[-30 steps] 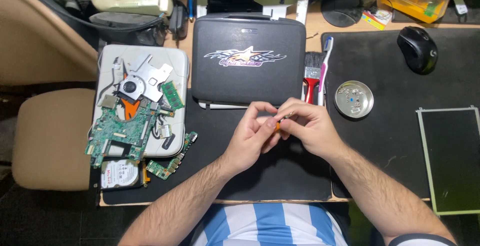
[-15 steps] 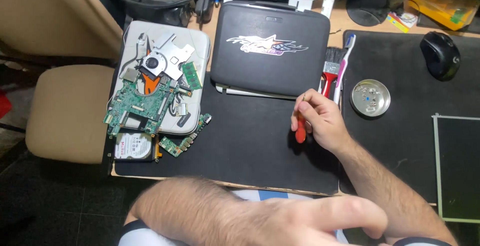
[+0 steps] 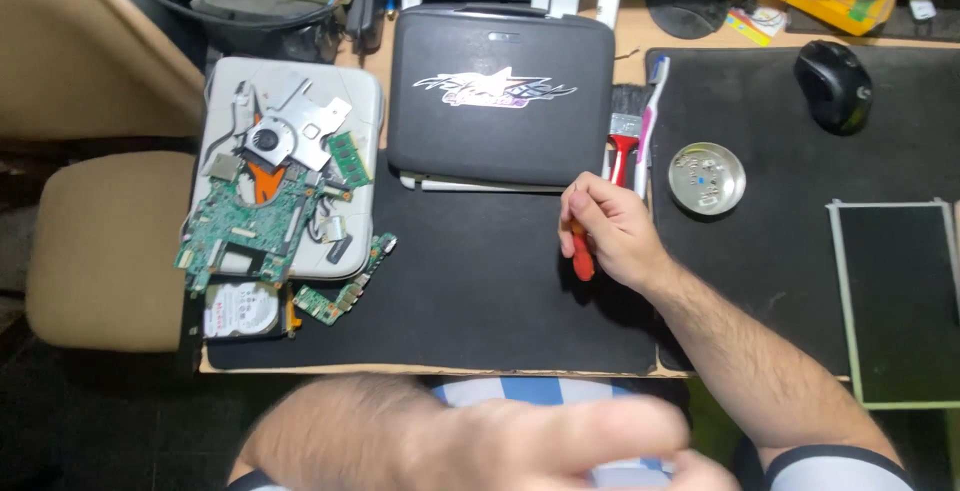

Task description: Cleaning internal components and preparing the laptop case for assembly.

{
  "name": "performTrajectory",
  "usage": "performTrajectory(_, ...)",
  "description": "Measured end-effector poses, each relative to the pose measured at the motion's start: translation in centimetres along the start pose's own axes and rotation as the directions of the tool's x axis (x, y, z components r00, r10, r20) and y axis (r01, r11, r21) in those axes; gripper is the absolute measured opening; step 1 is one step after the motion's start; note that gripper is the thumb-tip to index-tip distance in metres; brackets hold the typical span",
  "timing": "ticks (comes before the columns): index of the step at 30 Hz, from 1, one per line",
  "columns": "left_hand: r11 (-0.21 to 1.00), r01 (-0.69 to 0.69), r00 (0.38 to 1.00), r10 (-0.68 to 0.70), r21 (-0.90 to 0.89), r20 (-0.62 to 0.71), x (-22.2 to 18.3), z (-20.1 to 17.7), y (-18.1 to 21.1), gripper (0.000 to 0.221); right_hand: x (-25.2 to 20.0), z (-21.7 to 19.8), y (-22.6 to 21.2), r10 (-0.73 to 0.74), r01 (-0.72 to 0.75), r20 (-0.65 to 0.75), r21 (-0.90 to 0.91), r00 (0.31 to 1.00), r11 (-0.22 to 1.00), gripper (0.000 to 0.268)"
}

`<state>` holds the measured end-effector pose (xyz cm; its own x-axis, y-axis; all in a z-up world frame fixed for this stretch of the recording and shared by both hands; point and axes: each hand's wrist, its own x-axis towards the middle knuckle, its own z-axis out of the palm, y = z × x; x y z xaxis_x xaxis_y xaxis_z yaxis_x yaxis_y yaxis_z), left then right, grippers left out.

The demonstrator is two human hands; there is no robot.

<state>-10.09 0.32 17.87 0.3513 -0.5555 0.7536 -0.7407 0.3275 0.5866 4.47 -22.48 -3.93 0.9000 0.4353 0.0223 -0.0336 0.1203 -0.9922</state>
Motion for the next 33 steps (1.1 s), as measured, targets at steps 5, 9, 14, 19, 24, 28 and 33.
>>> performTrajectory(5,0.996,0.077,0.994,-0.073,0.046,-0.084,0.6,1.7,0.1,0.024,0.1,0.7,0.4,0.014,-0.014,0.032,-0.011,0.999,1.0,0.035)
performTrajectory(9,0.994,0.1,0.988,-0.095,0.033,-0.119,0.7,1.1,0.0,0.018,-0.1,0.5,-0.2,0.025,-0.023,0.036,-0.055,0.999,0.998,0.037)
performTrajectory(14,0.992,0.122,0.983,-0.118,0.018,-0.142,1.1,1.6,0.0,0.013,0.0,0.3,0.1,0.028,-0.026,0.056,-0.038,0.998,0.999,0.038)
performTrajectory(19,0.988,0.157,0.967,-0.153,0.003,-0.204,0.9,1.4,0.3,0.011,0.4,0.5,0.6,0.016,-0.01,0.086,-0.068,0.996,0.998,0.041)
performTrajectory(24,0.979,0.202,0.944,-0.189,0.021,-0.272,1.0,0.8,0.4,0.014,0.4,0.7,0.2,0.004,0.002,0.087,-0.069,0.996,0.998,0.04)
performTrajectory(28,0.972,0.234,0.925,-0.213,0.031,-0.315,1.8,2.3,0.1,0.019,0.3,0.7,0.0,0.002,0.003,0.066,-0.078,0.998,0.997,0.04)
performTrajectory(33,0.957,0.29,0.888,-0.26,0.023,-0.38,2.5,3.6,-1.0,0.026,0.2,0.8,-0.1,0.037,-0.031,0.067,-0.091,0.997,0.995,0.04)
